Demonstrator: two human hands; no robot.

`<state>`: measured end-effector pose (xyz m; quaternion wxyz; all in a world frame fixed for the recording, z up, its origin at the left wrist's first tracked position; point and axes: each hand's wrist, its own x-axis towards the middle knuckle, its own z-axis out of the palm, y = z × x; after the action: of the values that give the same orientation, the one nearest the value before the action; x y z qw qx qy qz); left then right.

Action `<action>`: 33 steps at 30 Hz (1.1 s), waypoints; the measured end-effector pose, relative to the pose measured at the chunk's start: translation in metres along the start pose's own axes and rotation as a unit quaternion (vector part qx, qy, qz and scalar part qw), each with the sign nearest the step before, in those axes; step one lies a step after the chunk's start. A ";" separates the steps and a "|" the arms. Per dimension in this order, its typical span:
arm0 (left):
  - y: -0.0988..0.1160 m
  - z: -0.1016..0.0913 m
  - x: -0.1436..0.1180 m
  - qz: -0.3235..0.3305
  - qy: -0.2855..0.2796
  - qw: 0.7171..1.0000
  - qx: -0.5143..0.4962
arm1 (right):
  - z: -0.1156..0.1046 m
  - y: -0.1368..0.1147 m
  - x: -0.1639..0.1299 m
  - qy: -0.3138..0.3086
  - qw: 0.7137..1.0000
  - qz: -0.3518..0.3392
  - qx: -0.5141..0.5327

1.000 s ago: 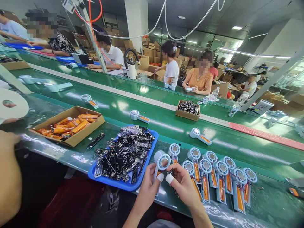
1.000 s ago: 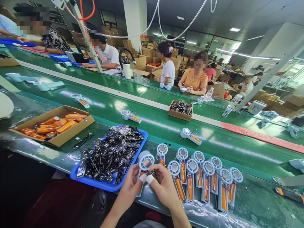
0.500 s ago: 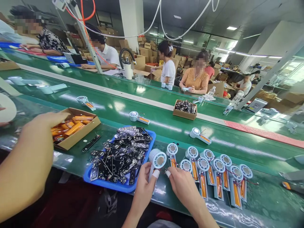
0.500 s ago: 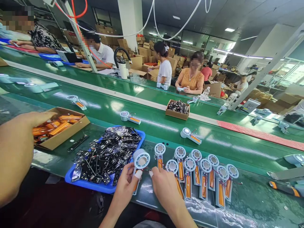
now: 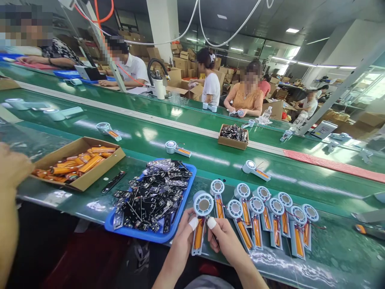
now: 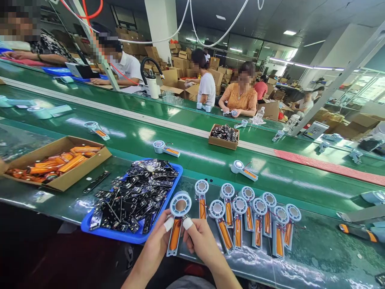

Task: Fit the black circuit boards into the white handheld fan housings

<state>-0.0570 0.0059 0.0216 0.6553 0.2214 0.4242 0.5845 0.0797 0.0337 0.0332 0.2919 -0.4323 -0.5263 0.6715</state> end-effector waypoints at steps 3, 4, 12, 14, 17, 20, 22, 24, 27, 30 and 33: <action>-0.008 0.003 -0.003 0.044 0.021 0.997 0.063 | 0.001 0.004 0.001 0.022 0.999 0.000 0.025; -0.010 0.004 -0.004 0.060 0.032 0.994 0.088 | 0.001 0.004 0.001 0.028 0.999 -0.003 0.031; -0.010 0.005 0.003 0.059 0.094 0.969 0.220 | 0.006 0.014 -0.019 0.169 0.955 -0.183 -0.162; -0.008 0.008 0.005 0.063 0.094 0.968 0.224 | 0.005 0.023 -0.023 0.214 0.897 -0.261 -0.286; -0.008 0.010 0.006 0.059 0.094 0.968 0.225 | 0.003 0.035 -0.025 0.259 0.825 -0.309 -0.396; -0.012 0.009 0.004 0.038 0.083 0.975 0.202 | 0.004 0.039 -0.023 0.276 0.795 -0.306 -0.445; -0.017 0.008 0.003 0.026 0.085 0.981 0.174 | 0.007 0.039 -0.021 0.272 0.785 -0.297 -0.470; -0.023 0.009 0.002 0.028 0.101 0.982 0.156 | 0.011 0.038 -0.018 0.265 0.782 -0.286 -0.486; -0.031 0.012 0.003 0.040 0.120 0.981 0.149 | 0.017 0.040 -0.014 0.259 0.793 -0.259 -0.487; -0.033 0.014 0.005 0.049 0.141 0.980 0.135 | 0.020 0.041 -0.011 0.251 0.818 -0.237 -0.460; -0.030 0.015 0.006 0.049 0.151 0.980 0.116 | 0.020 0.041 -0.010 0.244 0.844 -0.230 -0.418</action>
<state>-0.0279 0.0078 0.0040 0.5243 0.2251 0.5720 0.5893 0.0687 0.0050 -0.0017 0.3490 -0.5296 -0.7533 0.1741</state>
